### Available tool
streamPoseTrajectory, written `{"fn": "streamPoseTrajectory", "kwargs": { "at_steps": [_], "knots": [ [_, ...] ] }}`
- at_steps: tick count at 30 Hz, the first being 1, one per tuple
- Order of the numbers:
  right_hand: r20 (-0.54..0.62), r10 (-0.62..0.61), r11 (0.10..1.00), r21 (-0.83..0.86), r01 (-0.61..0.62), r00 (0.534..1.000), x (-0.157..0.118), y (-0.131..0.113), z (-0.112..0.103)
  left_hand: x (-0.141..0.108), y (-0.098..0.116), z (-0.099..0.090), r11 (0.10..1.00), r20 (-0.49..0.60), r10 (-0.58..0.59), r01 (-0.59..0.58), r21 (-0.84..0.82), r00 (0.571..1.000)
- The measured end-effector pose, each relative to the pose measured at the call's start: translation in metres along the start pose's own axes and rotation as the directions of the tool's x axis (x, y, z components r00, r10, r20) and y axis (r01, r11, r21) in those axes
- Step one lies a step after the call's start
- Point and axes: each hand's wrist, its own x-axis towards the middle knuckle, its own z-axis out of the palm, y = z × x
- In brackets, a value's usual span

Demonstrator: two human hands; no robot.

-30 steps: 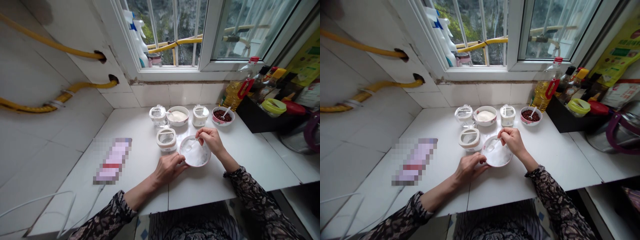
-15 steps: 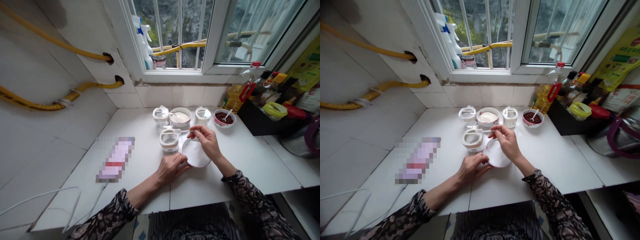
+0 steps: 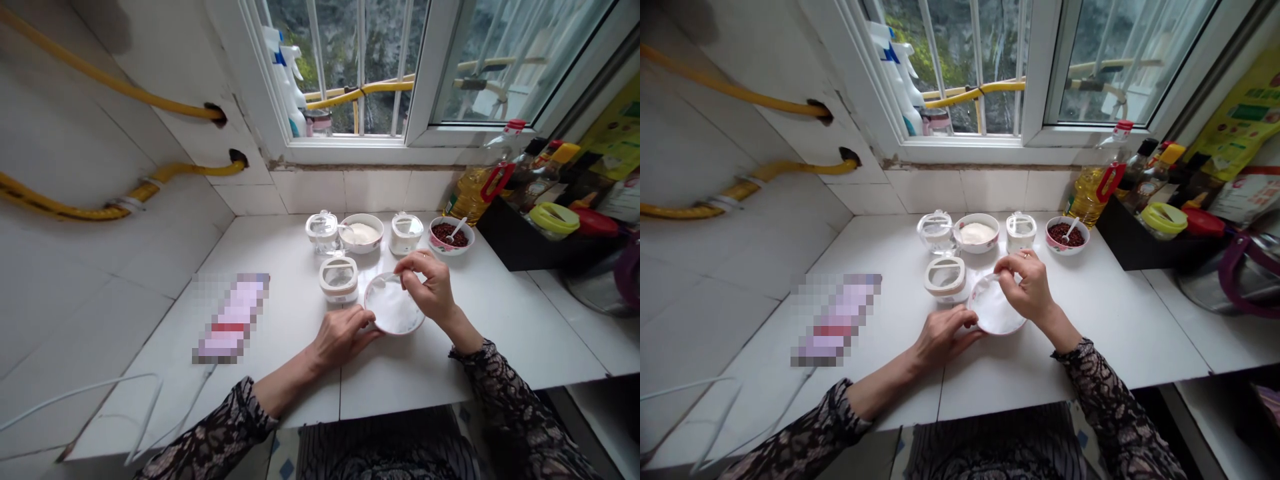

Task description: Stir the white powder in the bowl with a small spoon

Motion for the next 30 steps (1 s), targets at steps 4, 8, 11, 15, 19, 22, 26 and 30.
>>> {"fn": "streamPoseTrajectory", "kwargs": {
  "at_steps": [4,8,11,15,19,22,26,30],
  "knots": [
    [0.086,-0.061,0.997,-0.042,0.064,0.994,-0.005,0.007,0.002,-0.001,0.0,0.0,1.0,0.003,-0.004,0.004,0.001,1.0],
    [0.207,-0.115,0.986,-0.098,0.137,0.972,-0.011,0.008,0.013,-0.002,0.0,0.0,1.0,0.008,-0.007,0.007,0.005,1.0],
    [0.281,-0.073,0.993,-0.064,0.095,0.957,-0.013,0.007,0.017,-0.002,-0.001,0.0,1.0,0.006,-0.002,0.002,0.004,1.0],
    [0.246,0.119,0.991,0.023,-0.129,0.962,-0.011,0.008,0.015,-0.001,-0.001,0.0,1.0,0.005,0.001,-0.001,0.003,1.0],
    [0.239,0.38,0.889,0.174,-0.425,0.893,-0.006,0.012,0.009,-0.001,0.0,-0.001,1.0,0.009,-0.003,0.004,-0.006,1.0],
    [0.252,0.499,0.768,0.314,-0.558,0.829,-0.002,0.015,0.006,-0.001,0.0,-0.001,1.0,0.007,0.003,-0.003,0.001,1.0],
    [0.265,0.558,0.669,0.417,-0.615,0.786,0.001,0.018,0.003,-0.001,-0.001,-0.001,1.0,0.005,0.004,-0.004,-0.001,1.0],
    [0.272,0.581,0.617,0.469,-0.633,0.767,0.004,0.021,0.003,-0.001,-0.001,0.0,1.0,0.011,-0.002,0.002,-0.004,1.0]
  ]
}}
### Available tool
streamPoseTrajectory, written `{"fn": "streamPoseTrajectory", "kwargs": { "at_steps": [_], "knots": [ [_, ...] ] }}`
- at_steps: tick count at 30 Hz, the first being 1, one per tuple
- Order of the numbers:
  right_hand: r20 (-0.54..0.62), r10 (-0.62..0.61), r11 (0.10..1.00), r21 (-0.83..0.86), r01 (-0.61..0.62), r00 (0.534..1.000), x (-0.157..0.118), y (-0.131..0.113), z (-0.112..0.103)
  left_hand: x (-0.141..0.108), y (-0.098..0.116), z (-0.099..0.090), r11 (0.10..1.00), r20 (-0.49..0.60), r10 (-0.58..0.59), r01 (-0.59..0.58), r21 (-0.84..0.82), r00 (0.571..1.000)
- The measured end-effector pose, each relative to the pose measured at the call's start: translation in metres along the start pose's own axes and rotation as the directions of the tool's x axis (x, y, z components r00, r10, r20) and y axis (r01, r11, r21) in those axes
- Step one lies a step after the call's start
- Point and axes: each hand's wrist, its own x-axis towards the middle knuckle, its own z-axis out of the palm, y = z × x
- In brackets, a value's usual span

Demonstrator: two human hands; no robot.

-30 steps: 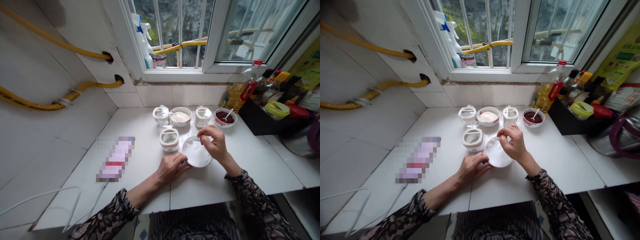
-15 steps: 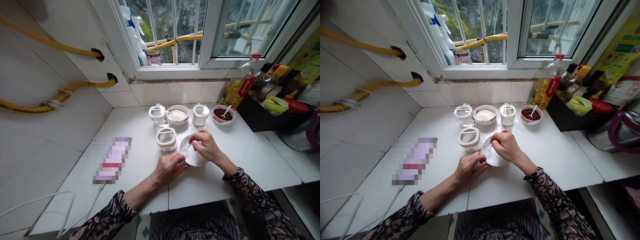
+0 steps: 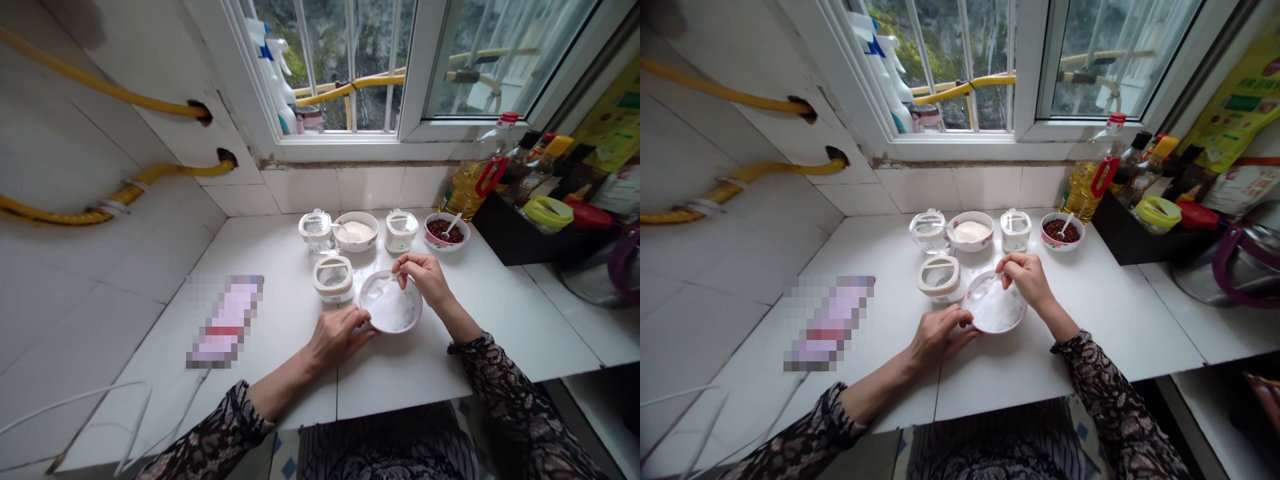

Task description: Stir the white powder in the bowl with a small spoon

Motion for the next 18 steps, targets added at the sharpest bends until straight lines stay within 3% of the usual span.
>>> {"fn": "streamPoseTrajectory", "kwargs": {
  "at_steps": [5,9,11,13,15,16,18],
  "knots": [
    [-0.003,-0.044,0.997,0.067,0.044,0.999,-0.003,-0.002,0.009,0.0,0.0,0.0,1.0,-0.008,0.003,-0.004,-0.004,1.0],
    [0.03,-0.235,0.97,-0.057,0.237,0.971,-0.012,-0.003,0.028,0.0,0.0,0.001,1.0,-0.007,-0.005,0.005,-0.001,1.0],
    [0.103,-0.426,0.861,-0.257,0.438,0.899,-0.015,0.0,0.037,-0.001,0.0,0.001,1.0,-0.005,-0.01,0.01,0.004,1.0],
    [0.275,-0.577,0.631,-0.448,0.633,0.769,-0.016,0.003,0.043,-0.001,0.0,0.002,1.0,-0.015,-0.007,0.007,0.012,1.0],
    [0.434,-0.614,0.417,-0.531,0.737,0.66,-0.015,0.004,0.045,-0.001,0.0,0.002,1.0,-0.025,0.001,-0.001,0.021,1.0],
    [0.466,-0.616,0.369,-0.542,0.755,0.635,-0.015,0.003,0.044,-0.001,0.0,0.002,1.0,-0.024,0.002,-0.002,0.024,1.0],
    [0.423,-0.647,0.383,-0.541,0.749,0.635,-0.015,0.0,0.04,0.0,0.0,0.001,1.0,-0.01,-0.001,0.002,0.026,1.0]
  ]
}}
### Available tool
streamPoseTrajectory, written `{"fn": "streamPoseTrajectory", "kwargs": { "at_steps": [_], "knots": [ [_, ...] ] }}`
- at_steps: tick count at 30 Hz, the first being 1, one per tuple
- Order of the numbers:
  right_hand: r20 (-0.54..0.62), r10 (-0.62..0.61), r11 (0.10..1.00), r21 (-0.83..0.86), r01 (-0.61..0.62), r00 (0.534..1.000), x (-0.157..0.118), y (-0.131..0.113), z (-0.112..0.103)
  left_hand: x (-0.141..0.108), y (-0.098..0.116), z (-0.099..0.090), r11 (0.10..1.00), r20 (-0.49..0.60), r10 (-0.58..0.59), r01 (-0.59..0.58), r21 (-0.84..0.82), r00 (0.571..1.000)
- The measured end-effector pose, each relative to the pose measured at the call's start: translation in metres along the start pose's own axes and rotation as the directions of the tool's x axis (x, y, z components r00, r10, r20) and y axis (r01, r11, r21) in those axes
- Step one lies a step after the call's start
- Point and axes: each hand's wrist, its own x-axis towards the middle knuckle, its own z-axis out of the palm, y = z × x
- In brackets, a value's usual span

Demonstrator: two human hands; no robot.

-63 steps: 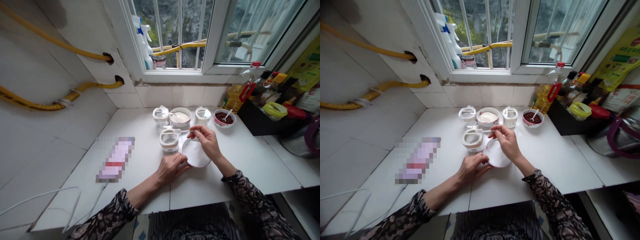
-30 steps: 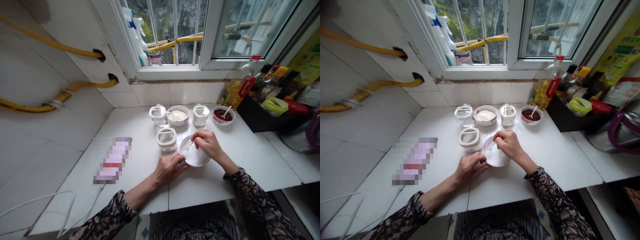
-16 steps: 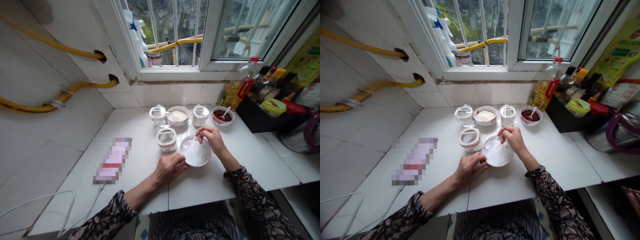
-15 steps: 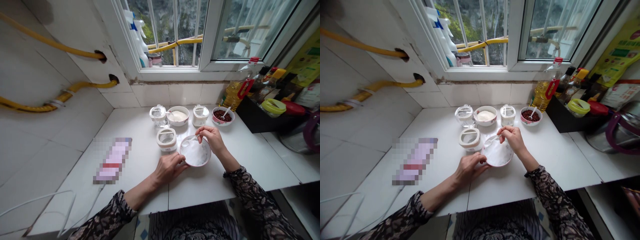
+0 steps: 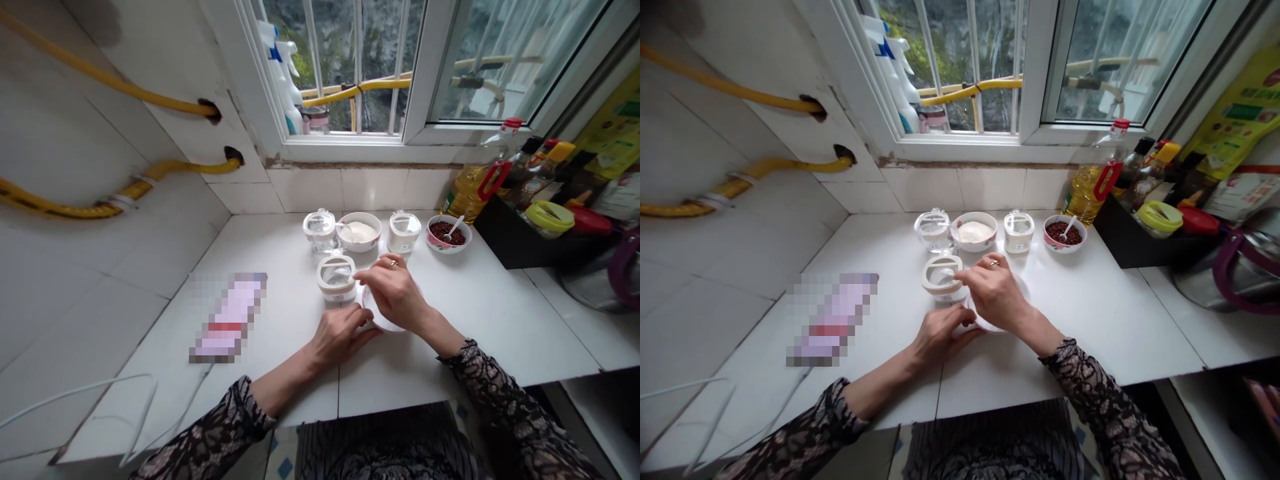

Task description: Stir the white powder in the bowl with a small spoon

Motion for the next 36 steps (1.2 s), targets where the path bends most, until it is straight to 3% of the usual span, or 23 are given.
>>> {"fn": "streamPoseTrajectory", "kwargs": {
  "at_steps": [3,6,13,16,19,22,26,28,30,33,36],
  "knots": [
    [-0.157,0.118,0.99,0.101,-0.103,0.981,-0.001,0.003,-0.014,0.001,0.001,-0.001,1.0,0.013,-0.001,0.001,-0.007,1.0],
    [-0.19,0.237,0.966,0.147,-0.211,0.953,-0.004,0.008,-0.026,0.002,0.001,-0.002,1.0,0.002,0.004,-0.004,-0.014,1.0],
    [-0.012,0.188,0.977,0.109,-0.186,0.982,-0.014,0.018,-0.02,0.0,0.001,-0.001,1.0,0.01,-0.002,0.002,-0.022,1.0],
    [0.108,0.204,0.966,0.136,-0.218,0.973,-0.014,0.016,-0.013,0.001,0.001,-0.001,1.0,0.007,0.0,0.0,-0.021,1.0],
    [0.139,0.278,0.929,0.214,-0.303,0.95,-0.013,0.013,-0.011,0.001,0.001,-0.002,1.0,-0.001,0.006,-0.006,-0.011,1.0],
    [0.113,0.427,0.841,0.316,-0.439,0.897,-0.011,0.014,-0.014,0.002,0.001,-0.002,1.0,-0.003,0.012,-0.012,-0.005,1.0],
    [0.172,0.618,0.633,0.47,-0.615,0.767,-0.011,0.021,-0.021,0.001,0.0,-0.002,1.0,0.006,0.01,-0.01,-0.014,1.0],
    [0.182,0.658,0.58,0.496,-0.646,0.731,-0.012,0.025,-0.024,0.001,0.0,-0.002,1.0,0.008,0.009,-0.009,-0.015,1.0],
    [0.143,0.647,0.626,0.461,-0.629,0.749,-0.012,0.027,-0.024,0.001,0.0,-0.002,1.0,0.004,0.01,-0.01,-0.015,1.0],
    [0.033,0.508,0.819,0.291,-0.495,0.861,-0.013,0.023,-0.021,0.001,0.001,-0.002,1.0,-0.002,0.01,-0.01,-0.015,1.0],
    [0.047,0.324,0.933,0.146,-0.328,0.945,-0.014,0.015,-0.013,0.001,0.001,-0.002,1.0,-0.001,0.003,-0.003,-0.012,1.0]
  ]
}}
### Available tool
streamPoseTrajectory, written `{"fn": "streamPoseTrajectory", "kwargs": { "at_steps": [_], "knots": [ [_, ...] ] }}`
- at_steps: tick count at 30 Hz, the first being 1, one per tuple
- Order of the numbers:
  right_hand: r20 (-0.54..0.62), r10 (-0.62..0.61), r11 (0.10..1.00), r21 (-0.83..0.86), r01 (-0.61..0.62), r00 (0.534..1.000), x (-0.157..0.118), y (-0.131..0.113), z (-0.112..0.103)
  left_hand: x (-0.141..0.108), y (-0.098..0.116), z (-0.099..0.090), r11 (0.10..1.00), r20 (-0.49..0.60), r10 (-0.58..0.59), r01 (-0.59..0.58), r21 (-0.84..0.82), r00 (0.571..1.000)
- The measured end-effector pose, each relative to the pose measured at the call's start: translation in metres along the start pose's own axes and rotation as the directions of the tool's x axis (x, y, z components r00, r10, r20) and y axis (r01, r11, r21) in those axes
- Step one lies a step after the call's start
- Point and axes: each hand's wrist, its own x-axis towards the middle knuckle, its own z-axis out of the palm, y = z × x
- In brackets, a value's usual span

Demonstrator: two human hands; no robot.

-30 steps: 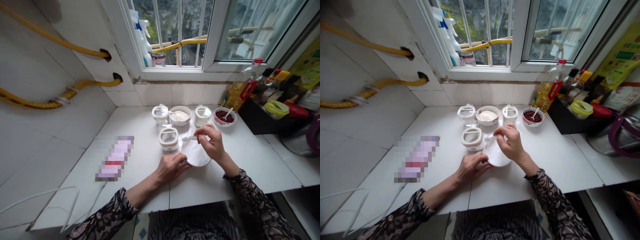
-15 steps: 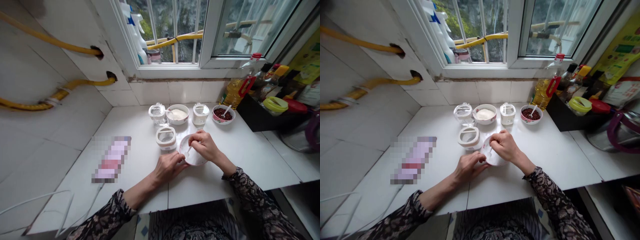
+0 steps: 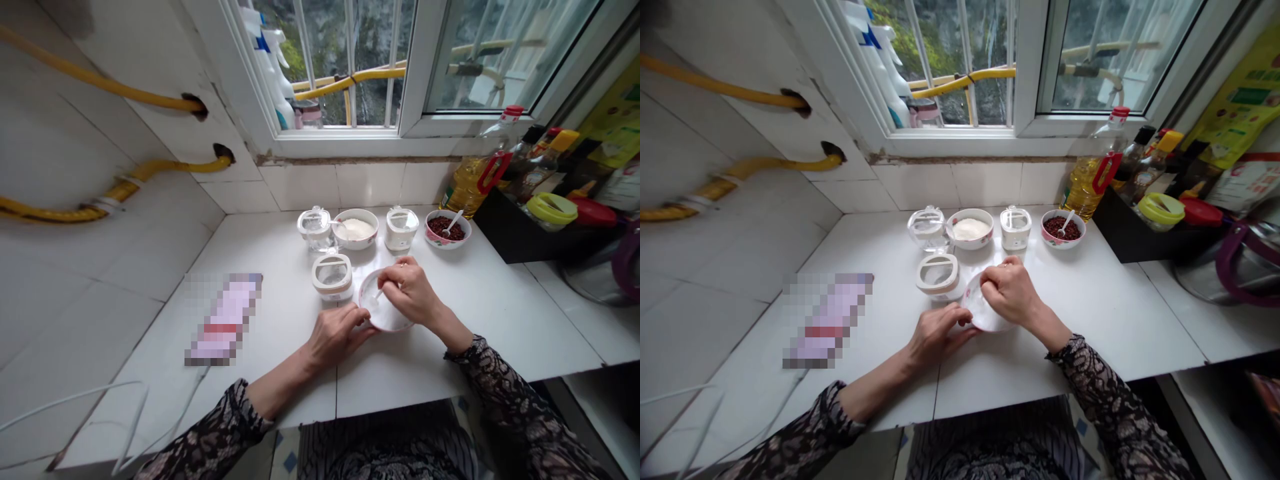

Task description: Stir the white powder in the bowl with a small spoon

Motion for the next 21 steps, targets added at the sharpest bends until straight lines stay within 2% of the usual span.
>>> {"fn": "streamPoseTrajectory", "kwargs": {
  "at_steps": [3,7,10,12,16,21],
  "knots": [
    [0.062,-0.022,1.0,0.022,0.02,0.998,-0.001,-0.004,0.005,-0.001,0.0,0.0,1.0,-0.005,-0.002,0.002,0.002,1.0],
    [0.042,0.154,0.967,0.198,-0.159,0.987,0.0,-0.002,0.001,-0.002,-0.001,0.001,1.0,0.0,0.002,-0.002,-0.006,1.0],
    [0.073,0.341,0.855,0.39,-0.342,0.937,0.003,0.003,-0.005,-0.001,-0.001,0.001,1.0,0.001,0.004,-0.004,-0.008,1.0],
    [0.092,0.427,0.765,0.494,-0.414,0.899,0.006,0.006,-0.009,-0.001,-0.001,0.001,1.0,-0.001,0.01,-0.01,-0.006,1.0],
    [0.097,0.502,0.656,0.604,-0.452,0.859,0.01,0.012,-0.014,-0.001,-0.001,0.0,1.0,0.0,0.016,-0.016,-0.001,1.0],
    [0.052,0.515,0.621,0.665,-0.415,0.855,0.013,0.013,-0.014,-0.001,-0.001,-0.001,1.0,0.005,0.013,-0.013,-0.003,1.0]
  ]
}}
